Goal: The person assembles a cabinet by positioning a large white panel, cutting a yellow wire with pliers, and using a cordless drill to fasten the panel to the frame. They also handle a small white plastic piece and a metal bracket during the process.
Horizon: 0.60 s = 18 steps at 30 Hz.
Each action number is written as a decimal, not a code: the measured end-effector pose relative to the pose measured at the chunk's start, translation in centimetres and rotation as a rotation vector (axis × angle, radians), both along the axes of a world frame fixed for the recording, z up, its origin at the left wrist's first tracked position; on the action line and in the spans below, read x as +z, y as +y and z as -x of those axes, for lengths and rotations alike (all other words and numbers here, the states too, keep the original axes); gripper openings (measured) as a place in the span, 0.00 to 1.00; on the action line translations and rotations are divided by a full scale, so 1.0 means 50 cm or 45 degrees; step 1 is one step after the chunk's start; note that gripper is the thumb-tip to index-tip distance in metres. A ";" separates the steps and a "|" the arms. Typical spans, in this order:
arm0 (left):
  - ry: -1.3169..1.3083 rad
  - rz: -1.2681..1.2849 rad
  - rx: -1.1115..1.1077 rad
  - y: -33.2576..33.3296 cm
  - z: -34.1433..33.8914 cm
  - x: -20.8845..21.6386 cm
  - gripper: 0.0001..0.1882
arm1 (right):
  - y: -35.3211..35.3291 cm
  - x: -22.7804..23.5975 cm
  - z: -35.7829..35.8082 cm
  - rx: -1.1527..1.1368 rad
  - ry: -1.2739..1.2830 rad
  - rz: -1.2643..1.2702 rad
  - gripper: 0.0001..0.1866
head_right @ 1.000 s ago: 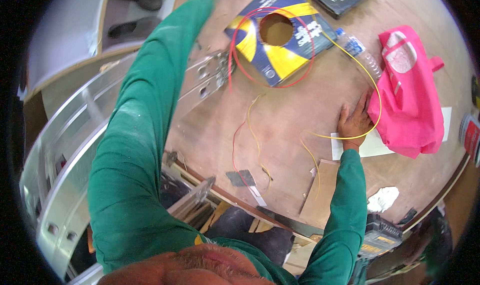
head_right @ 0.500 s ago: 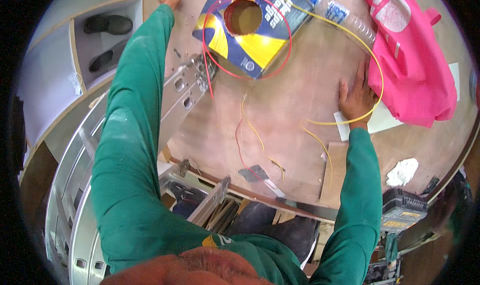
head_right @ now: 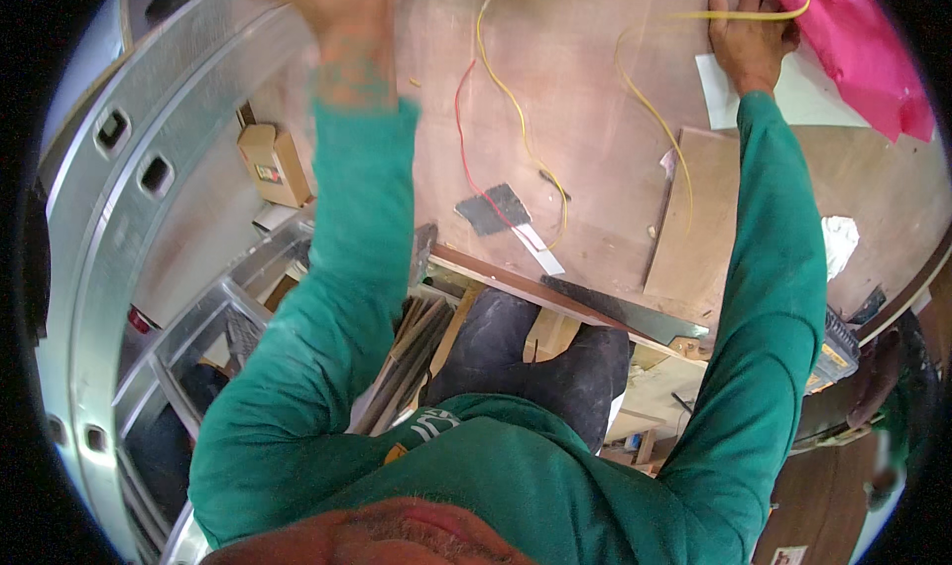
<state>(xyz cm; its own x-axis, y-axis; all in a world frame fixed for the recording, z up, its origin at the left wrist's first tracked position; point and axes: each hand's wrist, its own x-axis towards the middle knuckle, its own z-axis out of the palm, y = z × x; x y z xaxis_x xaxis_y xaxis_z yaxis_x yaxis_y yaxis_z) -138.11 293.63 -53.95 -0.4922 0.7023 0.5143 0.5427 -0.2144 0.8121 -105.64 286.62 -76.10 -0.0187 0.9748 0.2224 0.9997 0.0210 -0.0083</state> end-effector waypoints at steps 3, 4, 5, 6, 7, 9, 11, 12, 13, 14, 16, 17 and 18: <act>-0.172 0.282 0.070 -0.334 0.008 0.047 0.18 | -0.011 0.018 0.002 0.033 0.101 0.158 0.38; -0.328 0.345 -0.002 -0.435 0.017 0.049 0.15 | -0.006 0.014 0.007 0.038 0.133 0.195 0.38; -0.361 0.440 0.046 -0.523 0.016 0.047 0.15 | -0.007 -0.019 -0.012 0.084 0.126 0.052 0.39; -0.394 0.544 0.108 -0.610 0.016 0.045 0.15 | -0.009 0.001 -0.015 0.152 0.333 0.213 0.41; -0.500 0.557 0.116 -0.695 0.020 0.044 0.16 | -0.003 0.040 -0.017 0.223 0.531 0.383 0.43; -0.697 0.612 0.129 -0.840 0.024 0.048 0.19 | -0.006 0.083 -0.063 0.362 0.603 0.719 0.36; -0.890 0.656 0.141 -0.948 0.025 0.048 0.19 | -0.074 0.028 -0.159 0.279 0.549 0.361 0.26; -0.949 0.654 0.129 -0.989 0.026 0.039 0.19 | -0.100 0.012 -0.175 0.253 0.523 0.171 0.23; -1.004 0.647 0.159 -1.037 0.021 0.033 0.19 | -0.159 0.052 -0.120 0.179 0.541 0.032 0.21; -1.054 0.639 0.194 -1.085 0.013 0.028 0.18 | -0.255 0.135 -0.029 0.108 0.569 -0.103 0.19; -1.164 0.614 0.237 -1.140 0.005 0.022 0.18 | -0.424 0.239 0.139 -0.063 0.984 0.099 0.16; -1.230 0.618 0.243 -1.155 0.002 0.025 0.18 | -0.490 0.220 0.205 0.057 1.006 0.136 0.17; -1.286 0.627 0.253 -1.168 0.000 0.031 0.17 | -0.541 0.194 0.286 0.133 1.097 0.301 0.21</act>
